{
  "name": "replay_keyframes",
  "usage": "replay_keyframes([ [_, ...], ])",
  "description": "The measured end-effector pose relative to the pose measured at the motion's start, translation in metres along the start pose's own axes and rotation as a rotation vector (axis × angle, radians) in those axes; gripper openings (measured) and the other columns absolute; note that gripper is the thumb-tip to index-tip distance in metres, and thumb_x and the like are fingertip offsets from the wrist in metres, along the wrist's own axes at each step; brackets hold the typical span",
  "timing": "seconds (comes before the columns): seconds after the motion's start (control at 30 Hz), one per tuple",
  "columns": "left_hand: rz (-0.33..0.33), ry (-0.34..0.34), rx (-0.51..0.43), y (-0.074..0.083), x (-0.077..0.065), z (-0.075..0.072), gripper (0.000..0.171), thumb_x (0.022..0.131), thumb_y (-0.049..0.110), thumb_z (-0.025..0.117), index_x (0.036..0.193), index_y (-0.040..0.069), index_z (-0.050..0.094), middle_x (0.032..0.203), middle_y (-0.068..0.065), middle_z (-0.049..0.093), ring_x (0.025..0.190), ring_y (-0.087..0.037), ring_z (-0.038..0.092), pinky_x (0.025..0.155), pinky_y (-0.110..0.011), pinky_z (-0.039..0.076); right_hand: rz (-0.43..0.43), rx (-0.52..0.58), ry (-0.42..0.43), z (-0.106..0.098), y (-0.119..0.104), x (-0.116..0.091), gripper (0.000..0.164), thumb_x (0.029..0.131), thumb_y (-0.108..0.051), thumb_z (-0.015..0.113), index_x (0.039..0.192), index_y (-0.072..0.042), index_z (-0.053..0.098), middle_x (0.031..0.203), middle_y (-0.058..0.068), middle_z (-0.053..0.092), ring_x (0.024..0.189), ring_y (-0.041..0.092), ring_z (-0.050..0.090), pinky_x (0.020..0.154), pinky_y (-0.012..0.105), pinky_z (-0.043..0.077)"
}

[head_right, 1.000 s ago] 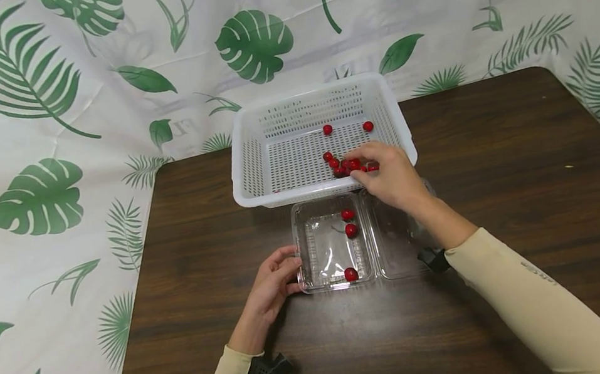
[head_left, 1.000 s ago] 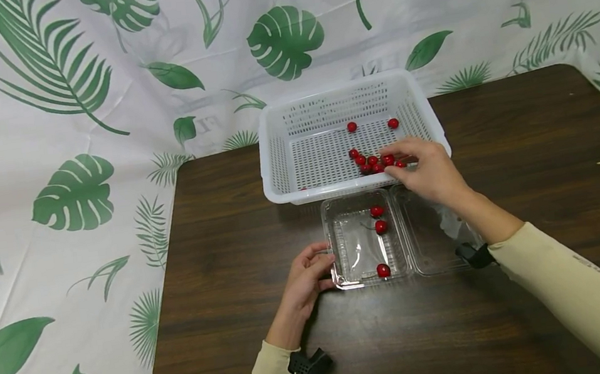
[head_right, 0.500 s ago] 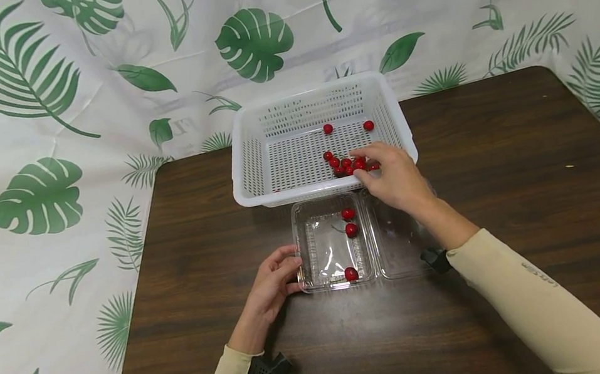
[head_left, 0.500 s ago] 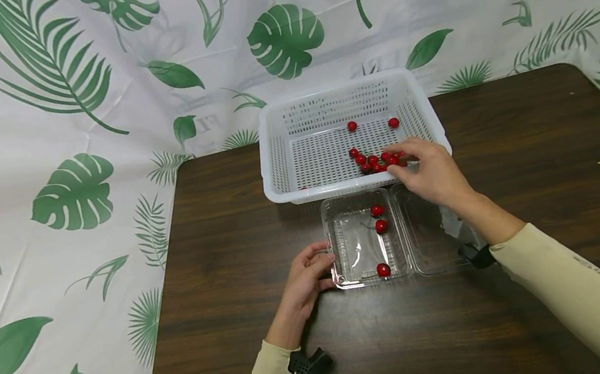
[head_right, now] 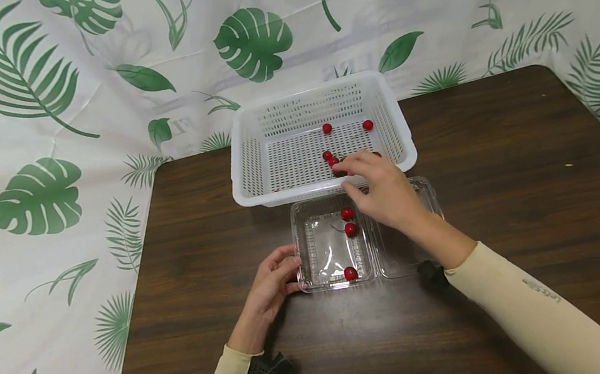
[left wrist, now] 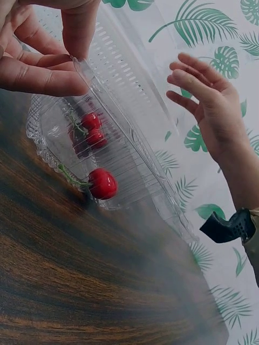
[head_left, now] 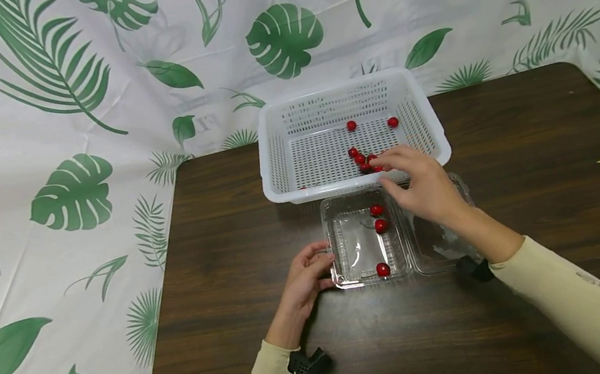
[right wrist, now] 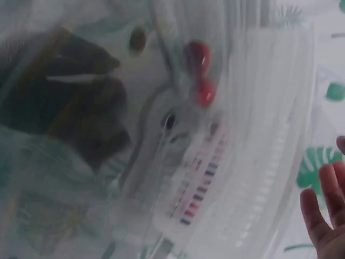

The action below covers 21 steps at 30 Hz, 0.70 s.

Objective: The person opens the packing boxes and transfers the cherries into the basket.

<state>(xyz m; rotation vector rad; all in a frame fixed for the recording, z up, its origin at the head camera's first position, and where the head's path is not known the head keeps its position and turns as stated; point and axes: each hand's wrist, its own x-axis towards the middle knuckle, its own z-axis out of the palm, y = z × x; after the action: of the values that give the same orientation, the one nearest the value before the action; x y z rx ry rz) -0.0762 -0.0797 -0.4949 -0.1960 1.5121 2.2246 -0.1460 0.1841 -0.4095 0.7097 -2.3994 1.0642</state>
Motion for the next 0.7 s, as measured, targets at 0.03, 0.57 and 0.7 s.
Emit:
replay_keyframes([
  [0.03, -0.001, 0.001, 0.001, 0.000, 0.000, 0.000, 0.039, 0.091, 0.000, 0.060, 0.126, -0.011, 0.046, 0.090, -0.008, 0.063, 0.075, -0.016, 0.063, 0.054, -0.027, 0.056, -0.017, 0.008, -0.027, 0.002, -0.003, -0.001, 0.031, 0.081, 0.000, 0.076, 0.111, -0.004, 0.071, 0.106, 0.008, 0.066, 0.094, 0.024, 0.062, 0.076, 0.040, 0.051],
  [0.57, 0.000, 0.002, -0.004, -0.001, 0.000, 0.000, 0.036, 0.090, 0.001, 0.062, 0.123, -0.008, 0.049, 0.091, -0.007, 0.062, 0.077, -0.016, 0.062, 0.055, -0.028, 0.056, -0.039, -0.108, -0.956, 0.034, -0.041, -0.034, 0.037, 0.072, 0.003, 0.076, 0.102, -0.019, 0.076, 0.094, -0.010, 0.067, 0.089, 0.012, 0.064, 0.080, 0.041, 0.056],
  [0.7, 0.004, 0.003, -0.008, -0.003, 0.000, -0.001, 0.029, 0.090, 0.002, 0.062, 0.118, -0.001, 0.054, 0.091, -0.008, 0.062, 0.078, -0.018, 0.063, 0.055, -0.029, 0.057, 0.004, -0.101, -0.993, 0.036, -0.041, -0.036, 0.044, 0.067, 0.012, 0.068, 0.095, -0.021, 0.076, 0.090, -0.012, 0.068, 0.081, 0.009, 0.062, 0.076, 0.038, 0.056],
])
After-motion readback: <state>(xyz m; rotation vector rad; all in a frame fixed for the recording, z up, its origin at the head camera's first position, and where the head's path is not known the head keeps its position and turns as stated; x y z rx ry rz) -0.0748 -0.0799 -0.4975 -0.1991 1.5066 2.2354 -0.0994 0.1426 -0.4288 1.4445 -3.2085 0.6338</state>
